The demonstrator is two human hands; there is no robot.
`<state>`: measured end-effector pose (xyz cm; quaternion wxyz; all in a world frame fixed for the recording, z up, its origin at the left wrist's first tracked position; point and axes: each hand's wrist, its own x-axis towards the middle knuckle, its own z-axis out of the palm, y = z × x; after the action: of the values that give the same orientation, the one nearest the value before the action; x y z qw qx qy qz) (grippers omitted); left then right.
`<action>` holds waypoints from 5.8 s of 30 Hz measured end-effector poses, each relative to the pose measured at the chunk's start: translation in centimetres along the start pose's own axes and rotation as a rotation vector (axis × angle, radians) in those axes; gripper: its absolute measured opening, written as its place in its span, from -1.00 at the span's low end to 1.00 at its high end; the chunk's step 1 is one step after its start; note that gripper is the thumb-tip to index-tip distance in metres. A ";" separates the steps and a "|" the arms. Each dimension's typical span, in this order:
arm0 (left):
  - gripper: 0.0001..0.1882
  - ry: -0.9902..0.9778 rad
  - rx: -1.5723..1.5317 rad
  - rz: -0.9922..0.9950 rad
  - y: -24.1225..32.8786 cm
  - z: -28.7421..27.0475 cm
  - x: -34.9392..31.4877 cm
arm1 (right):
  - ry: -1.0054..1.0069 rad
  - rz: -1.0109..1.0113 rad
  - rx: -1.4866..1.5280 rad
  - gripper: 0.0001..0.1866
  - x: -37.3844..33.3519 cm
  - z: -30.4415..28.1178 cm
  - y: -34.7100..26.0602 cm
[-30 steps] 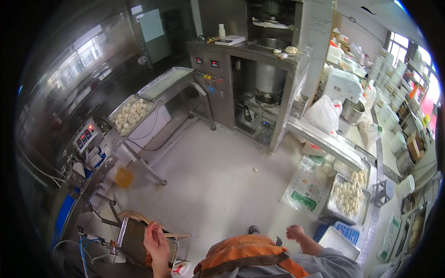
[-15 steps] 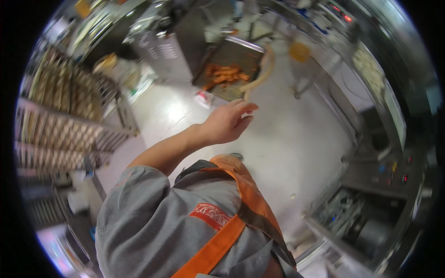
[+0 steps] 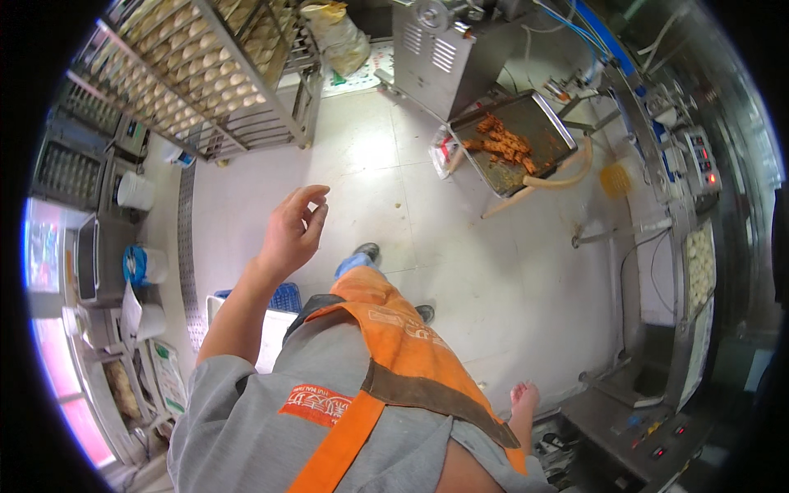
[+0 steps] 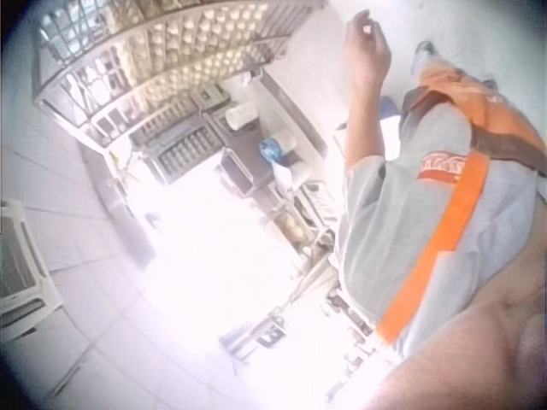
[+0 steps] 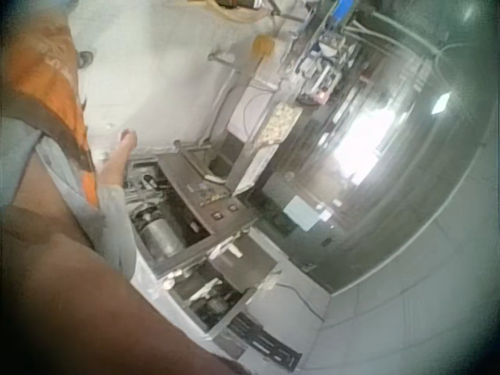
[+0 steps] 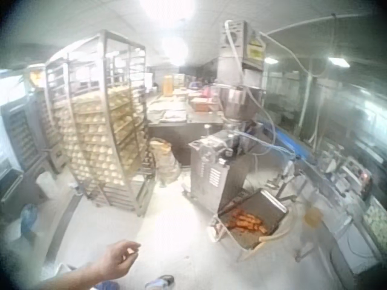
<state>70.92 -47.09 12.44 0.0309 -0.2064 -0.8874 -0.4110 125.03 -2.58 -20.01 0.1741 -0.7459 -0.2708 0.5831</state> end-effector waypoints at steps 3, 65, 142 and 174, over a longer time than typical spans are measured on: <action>-0.73 0.009 0.015 -0.054 -2.3 -1.9 -0.9 | -0.151 0.020 -0.112 -0.87 -2.6 7.0 -1.5; -0.41 0.240 -0.142 0.402 -59.4 3.6 139.0 | -0.359 -0.781 -0.876 -0.67 -36.8 177.9 -24.9; -0.58 -0.573 -0.557 0.244 -54.2 8.9 146.4 | -0.724 -0.366 0.347 -0.74 -44.3 184.5 -41.5; -0.60 -1.594 -0.395 0.111 -36.1 18.4 111.7 | 0.293 -0.757 -0.198 -0.80 -64.0 126.2 -25.4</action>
<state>-43.05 -16.24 -0.52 -0.6252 -0.4814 -0.5428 -0.2876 -12.89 -28.39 11.50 0.3402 -0.6820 -0.5529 0.3369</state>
